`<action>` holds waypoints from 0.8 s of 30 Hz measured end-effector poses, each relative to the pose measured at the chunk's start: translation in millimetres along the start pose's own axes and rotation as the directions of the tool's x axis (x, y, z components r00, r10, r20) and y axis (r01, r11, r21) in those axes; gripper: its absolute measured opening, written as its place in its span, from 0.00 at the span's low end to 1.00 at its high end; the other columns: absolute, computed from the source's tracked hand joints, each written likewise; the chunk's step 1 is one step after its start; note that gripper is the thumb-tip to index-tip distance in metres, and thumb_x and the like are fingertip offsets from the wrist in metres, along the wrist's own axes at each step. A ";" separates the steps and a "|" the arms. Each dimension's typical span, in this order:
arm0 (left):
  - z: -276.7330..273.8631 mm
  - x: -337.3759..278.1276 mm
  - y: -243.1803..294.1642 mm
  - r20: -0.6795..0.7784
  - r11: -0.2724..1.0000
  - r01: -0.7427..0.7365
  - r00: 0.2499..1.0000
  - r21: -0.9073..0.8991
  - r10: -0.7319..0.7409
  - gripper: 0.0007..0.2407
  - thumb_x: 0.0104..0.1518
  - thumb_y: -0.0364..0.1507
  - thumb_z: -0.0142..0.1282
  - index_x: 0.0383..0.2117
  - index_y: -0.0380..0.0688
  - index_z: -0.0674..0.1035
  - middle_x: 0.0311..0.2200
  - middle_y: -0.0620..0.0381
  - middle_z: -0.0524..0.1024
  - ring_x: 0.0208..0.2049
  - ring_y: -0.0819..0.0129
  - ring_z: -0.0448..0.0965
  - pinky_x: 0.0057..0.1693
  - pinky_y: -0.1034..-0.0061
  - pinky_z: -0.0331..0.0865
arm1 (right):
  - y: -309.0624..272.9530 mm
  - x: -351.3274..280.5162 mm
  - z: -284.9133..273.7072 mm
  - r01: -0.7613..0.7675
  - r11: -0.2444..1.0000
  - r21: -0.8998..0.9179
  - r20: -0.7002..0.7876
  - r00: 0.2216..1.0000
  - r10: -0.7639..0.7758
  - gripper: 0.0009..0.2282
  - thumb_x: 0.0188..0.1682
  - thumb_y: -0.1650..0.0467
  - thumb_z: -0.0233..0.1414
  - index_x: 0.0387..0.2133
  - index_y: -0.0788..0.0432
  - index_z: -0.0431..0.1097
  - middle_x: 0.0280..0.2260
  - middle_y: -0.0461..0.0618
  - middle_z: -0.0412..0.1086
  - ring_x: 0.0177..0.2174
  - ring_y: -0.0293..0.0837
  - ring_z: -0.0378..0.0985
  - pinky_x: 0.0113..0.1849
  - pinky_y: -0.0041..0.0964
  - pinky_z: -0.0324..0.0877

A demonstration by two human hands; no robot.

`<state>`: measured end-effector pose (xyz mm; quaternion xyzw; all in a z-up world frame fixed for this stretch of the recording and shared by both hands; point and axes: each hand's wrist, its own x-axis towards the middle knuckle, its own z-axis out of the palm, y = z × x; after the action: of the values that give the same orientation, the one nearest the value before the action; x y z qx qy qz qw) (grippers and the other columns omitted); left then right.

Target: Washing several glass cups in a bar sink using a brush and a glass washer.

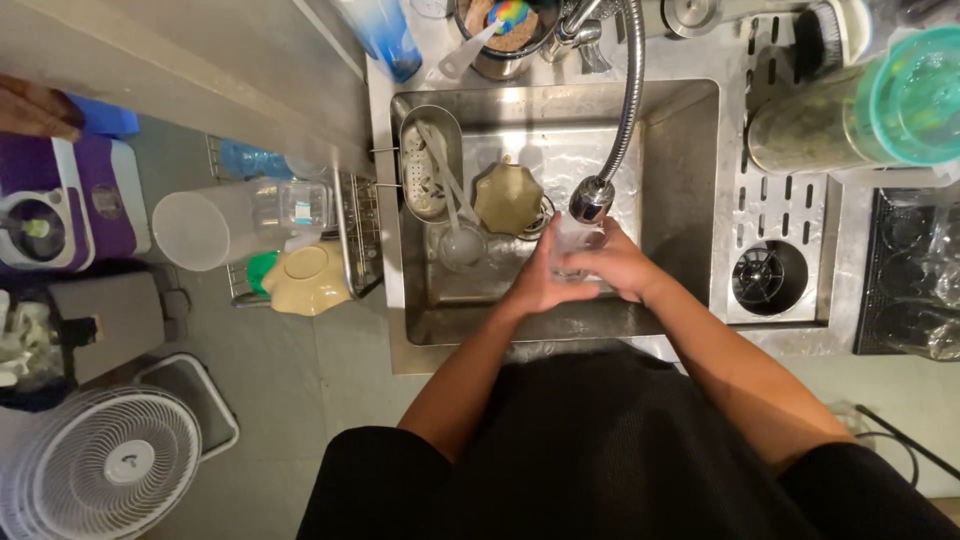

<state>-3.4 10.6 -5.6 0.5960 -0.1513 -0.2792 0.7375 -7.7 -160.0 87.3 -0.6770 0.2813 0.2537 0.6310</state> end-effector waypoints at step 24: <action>-164.0 -42.5 -176.9 -0.555 0.683 0.649 0.450 -0.335 -0.700 0.32 0.48 0.22 0.52 0.65 0.56 0.64 0.49 0.58 0.74 0.35 0.63 0.77 0.31 0.69 0.73 | 102.6 -246.4 -199.7 0.066 0.714 0.697 -0.093 0.996 -0.001 0.30 0.47 0.69 0.55 0.64 0.65 0.56 0.53 0.62 0.69 0.45 0.63 0.76 0.47 0.60 0.69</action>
<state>12.8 142.5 -211.5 0.6355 0.3714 -0.3305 0.5908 -257.7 -348.9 201.4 -0.4035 0.3709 0.0877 0.8318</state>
